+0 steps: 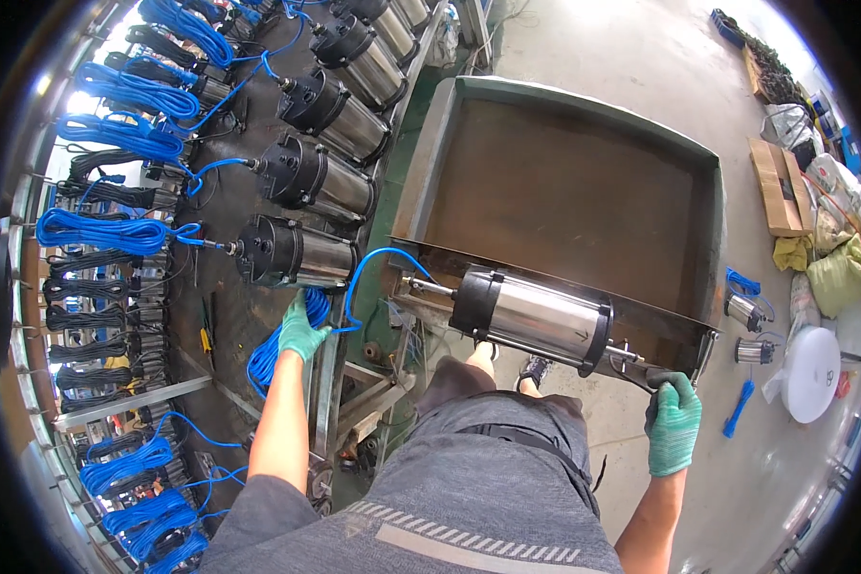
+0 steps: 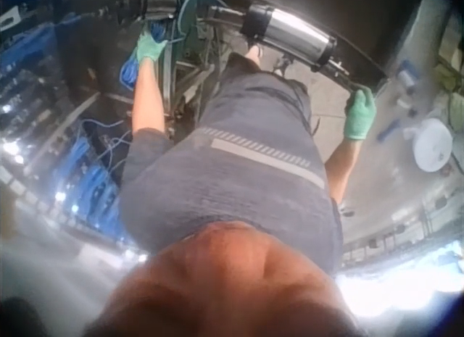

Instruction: The person picks up a cylindrical metal pump housing from a water tank, brings a blue cable to it, and places it on a conveyor rack; the person then gathers more cables from the floor and assists another person in holding a pump housing near the tank.

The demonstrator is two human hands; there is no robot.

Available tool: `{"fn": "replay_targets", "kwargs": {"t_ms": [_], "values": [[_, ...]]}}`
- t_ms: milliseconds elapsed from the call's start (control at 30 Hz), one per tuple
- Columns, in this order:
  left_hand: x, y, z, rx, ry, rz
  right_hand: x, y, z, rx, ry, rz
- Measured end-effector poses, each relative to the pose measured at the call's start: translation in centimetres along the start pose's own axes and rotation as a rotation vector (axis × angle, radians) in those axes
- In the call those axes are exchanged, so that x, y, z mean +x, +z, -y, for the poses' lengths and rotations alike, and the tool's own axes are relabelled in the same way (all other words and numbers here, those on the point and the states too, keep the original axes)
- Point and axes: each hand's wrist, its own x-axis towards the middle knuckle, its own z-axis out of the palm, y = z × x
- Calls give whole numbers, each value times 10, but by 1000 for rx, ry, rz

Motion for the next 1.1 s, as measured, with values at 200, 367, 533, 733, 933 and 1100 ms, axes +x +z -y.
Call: {"fn": "replay_targets", "kwargs": {"t_ms": [200, 367, 533, 733, 933, 1100], "values": [[-6, 5, -5, 35, 158, -71, 3, -5, 4, 61, 57, 6], [-25, 10, -19, -77, 323, -125, 3, -1, 11, 98, 64, -6], [-23, 19, -47, -213, 381, -187, 4, 10, 31, 54, 119, -22], [-29, -20, -113, -694, 285, -176, 5, 14, 28, 175, 168, 24], [23, -34, -163, -844, 158, 134, -1, 21, 24, 241, 144, -14], [59, -55, -192, -722, 87, 515, -1, 11, 13, 225, 165, -26]]}}
